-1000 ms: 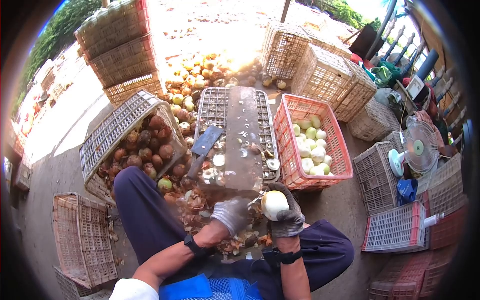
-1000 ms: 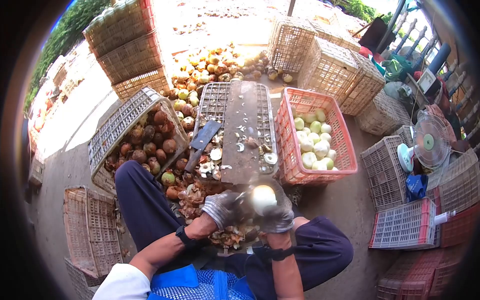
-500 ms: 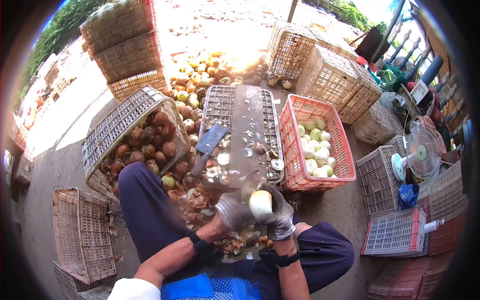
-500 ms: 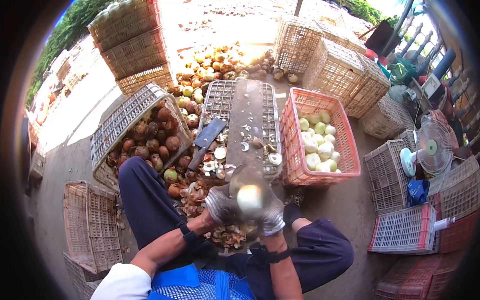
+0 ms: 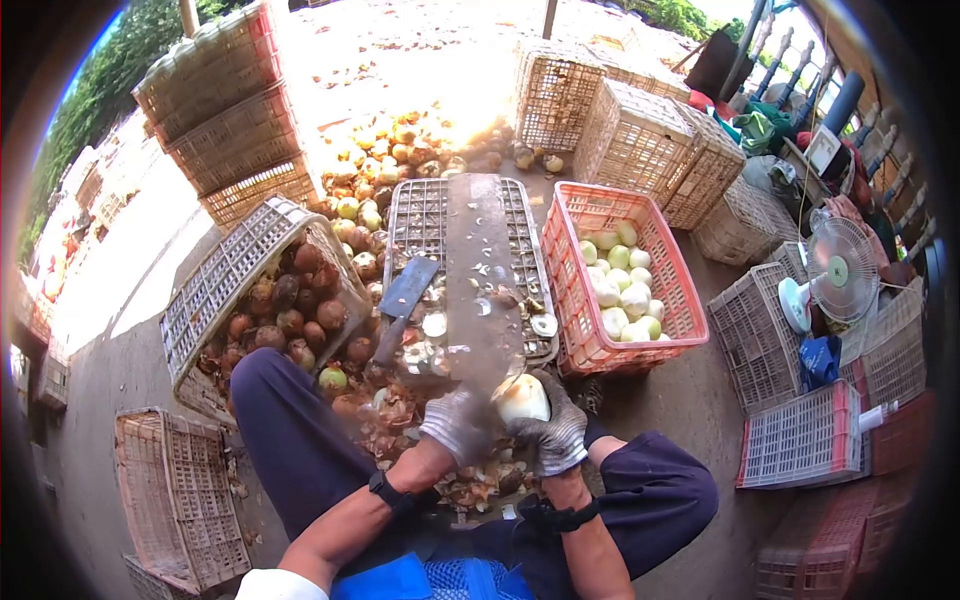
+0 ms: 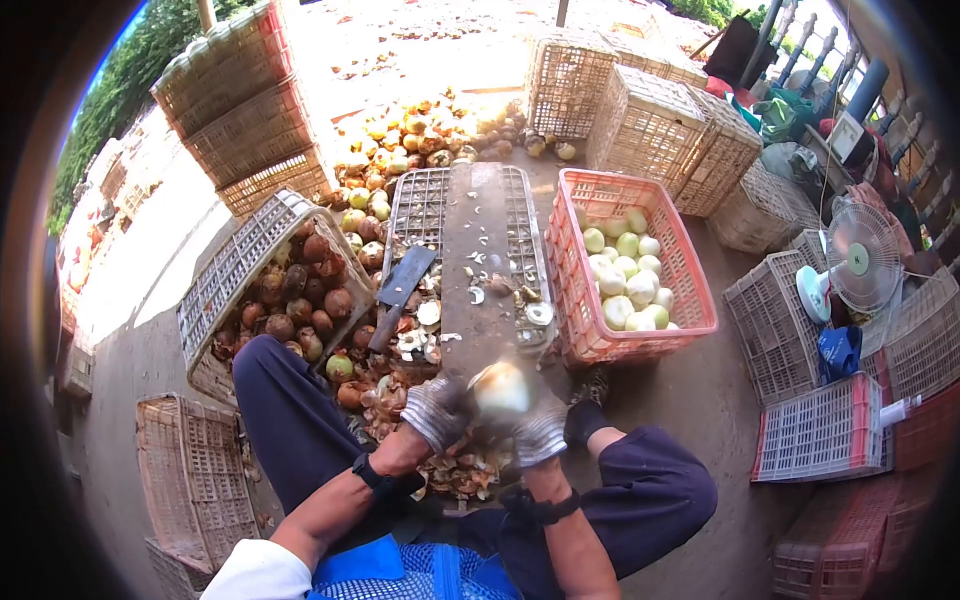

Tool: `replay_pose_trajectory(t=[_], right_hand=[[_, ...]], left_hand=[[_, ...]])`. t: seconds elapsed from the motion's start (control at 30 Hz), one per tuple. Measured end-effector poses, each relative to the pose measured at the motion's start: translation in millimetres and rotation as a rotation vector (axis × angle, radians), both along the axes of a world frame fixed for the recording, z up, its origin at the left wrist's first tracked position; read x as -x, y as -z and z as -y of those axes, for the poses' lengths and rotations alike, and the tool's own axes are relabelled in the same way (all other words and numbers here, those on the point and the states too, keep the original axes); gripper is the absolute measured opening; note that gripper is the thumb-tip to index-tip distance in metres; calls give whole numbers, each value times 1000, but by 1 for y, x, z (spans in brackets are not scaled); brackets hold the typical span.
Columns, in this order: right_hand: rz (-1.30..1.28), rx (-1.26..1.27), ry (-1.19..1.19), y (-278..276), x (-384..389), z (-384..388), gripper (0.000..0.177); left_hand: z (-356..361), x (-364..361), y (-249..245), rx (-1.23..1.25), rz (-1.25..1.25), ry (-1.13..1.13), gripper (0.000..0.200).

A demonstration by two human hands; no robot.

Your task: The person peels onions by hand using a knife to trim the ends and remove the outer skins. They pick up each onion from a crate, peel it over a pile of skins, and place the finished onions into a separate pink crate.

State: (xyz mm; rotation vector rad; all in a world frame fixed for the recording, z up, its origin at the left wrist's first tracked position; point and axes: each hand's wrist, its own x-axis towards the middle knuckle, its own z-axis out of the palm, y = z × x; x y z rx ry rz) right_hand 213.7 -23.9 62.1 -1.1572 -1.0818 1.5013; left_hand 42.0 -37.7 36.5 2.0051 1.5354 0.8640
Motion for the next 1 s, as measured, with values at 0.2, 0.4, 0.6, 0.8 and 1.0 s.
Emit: replay_pose_trajectory(t=[0.2, 0.4, 0.6, 0.8, 1.0], right_hand=[[-30, 22, 7, -22, -12, -1, 82], [-16, 92, -91, -28, -18, -2, 76], [-2, 155, -167, -34, -21, -4, 77], [33, 48, -153, -12, -23, -8, 78], [49, 75, -202, -24, -22, -11, 82]], left_hand=[[5, 1, 0, -166, -230, 123, 22], [-2, 7, -10, -217, -243, 231, 24], [-1, 7, -16, -218, -266, 215, 25], [-12, 13, -7, 44, -337, 124, 28], [-1, 13, -22, -83, -282, 206, 23]])
